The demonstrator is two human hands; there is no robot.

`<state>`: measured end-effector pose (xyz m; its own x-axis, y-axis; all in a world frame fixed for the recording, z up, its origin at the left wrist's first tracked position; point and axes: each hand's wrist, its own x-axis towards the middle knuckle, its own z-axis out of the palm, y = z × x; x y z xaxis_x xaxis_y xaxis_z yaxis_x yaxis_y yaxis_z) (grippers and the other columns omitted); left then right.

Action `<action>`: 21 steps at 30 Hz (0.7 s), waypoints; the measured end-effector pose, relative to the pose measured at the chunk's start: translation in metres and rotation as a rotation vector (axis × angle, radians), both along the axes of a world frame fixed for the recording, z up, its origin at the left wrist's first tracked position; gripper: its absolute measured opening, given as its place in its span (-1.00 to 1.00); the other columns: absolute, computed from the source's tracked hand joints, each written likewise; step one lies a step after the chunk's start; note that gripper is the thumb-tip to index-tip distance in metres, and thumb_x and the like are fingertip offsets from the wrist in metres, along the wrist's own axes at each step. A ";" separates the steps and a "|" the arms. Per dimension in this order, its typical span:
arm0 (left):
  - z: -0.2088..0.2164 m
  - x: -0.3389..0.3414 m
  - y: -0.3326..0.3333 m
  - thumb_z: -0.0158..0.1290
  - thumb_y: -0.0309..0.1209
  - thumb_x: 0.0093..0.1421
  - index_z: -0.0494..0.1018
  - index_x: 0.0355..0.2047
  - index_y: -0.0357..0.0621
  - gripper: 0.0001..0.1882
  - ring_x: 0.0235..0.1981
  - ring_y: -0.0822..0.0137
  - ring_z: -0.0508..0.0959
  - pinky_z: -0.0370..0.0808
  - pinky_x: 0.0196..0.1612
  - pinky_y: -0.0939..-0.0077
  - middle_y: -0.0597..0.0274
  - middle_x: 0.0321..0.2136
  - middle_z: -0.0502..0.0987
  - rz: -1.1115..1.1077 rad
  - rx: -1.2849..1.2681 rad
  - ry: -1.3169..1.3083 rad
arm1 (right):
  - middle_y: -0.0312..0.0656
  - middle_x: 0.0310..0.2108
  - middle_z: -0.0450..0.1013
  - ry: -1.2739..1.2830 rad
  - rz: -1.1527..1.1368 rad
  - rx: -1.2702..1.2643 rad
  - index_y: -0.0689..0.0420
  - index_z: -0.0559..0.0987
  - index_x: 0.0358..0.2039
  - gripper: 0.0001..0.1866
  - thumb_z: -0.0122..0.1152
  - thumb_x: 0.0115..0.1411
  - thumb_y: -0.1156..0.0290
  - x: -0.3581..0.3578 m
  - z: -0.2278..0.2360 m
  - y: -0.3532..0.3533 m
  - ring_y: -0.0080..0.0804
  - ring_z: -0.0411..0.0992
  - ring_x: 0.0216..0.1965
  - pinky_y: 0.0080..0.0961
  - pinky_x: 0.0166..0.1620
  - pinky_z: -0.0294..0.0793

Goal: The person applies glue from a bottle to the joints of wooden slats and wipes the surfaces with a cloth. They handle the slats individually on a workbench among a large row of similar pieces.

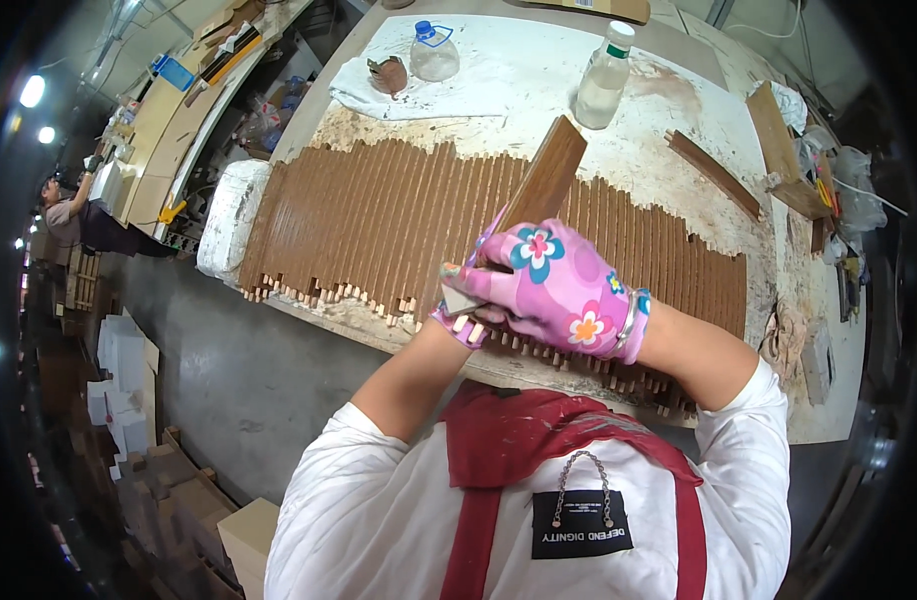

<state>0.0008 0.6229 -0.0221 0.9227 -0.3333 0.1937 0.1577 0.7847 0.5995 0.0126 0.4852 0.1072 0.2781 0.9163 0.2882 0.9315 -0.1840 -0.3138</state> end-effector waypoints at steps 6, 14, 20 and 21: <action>0.001 0.000 -0.003 -0.12 -0.04 0.24 0.30 -0.32 -0.12 -0.63 -0.68 0.43 0.34 0.46 -0.70 0.47 0.35 -0.64 0.31 -0.499 -0.621 0.453 | -0.27 -0.40 0.42 -0.110 -0.195 0.116 -0.09 0.50 -0.02 -0.60 0.16 0.07 0.39 0.047 -0.009 -0.011 -0.39 0.43 -0.39 -0.48 -0.40 0.45; -0.012 -0.026 0.003 -0.07 -0.12 0.24 0.32 -0.24 -0.25 -0.62 -0.63 0.42 0.37 0.60 -0.48 0.28 0.32 -0.59 0.34 -0.337 -0.611 0.340 | -0.25 -0.29 0.45 -0.191 -0.157 0.097 -0.15 0.46 0.05 -0.37 0.30 -0.12 0.49 0.034 -0.020 -0.008 -0.36 0.44 -0.35 -0.49 -0.35 0.49; 0.015 -0.034 0.003 -0.16 -0.28 0.31 0.23 -0.27 -0.26 -0.75 -0.74 0.45 0.28 0.59 -0.32 0.05 0.27 -0.62 0.26 -0.528 -0.765 0.647 | -0.27 -0.31 0.46 -0.034 -0.436 0.282 -0.08 0.50 0.00 -0.60 0.13 0.11 0.49 0.102 -0.035 -0.039 -0.47 0.46 -0.38 -0.55 -0.34 0.51; 0.014 -0.034 0.005 -0.21 -0.27 0.33 0.22 -0.27 -0.28 -0.73 -0.75 0.41 0.28 0.57 -0.38 0.16 0.23 -0.64 0.28 -0.516 -0.714 0.664 | -0.27 -0.31 0.45 -0.104 -0.520 0.216 -0.08 0.51 0.00 -0.61 0.13 0.12 0.47 0.126 -0.042 -0.049 -0.47 0.47 -0.37 -0.54 -0.32 0.52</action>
<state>-0.0331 0.6274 -0.0078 0.6968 -0.7172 0.0123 0.6887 0.6642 -0.2909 0.1390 0.4364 0.0651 0.6366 0.5842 0.5035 0.7637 -0.5683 -0.3063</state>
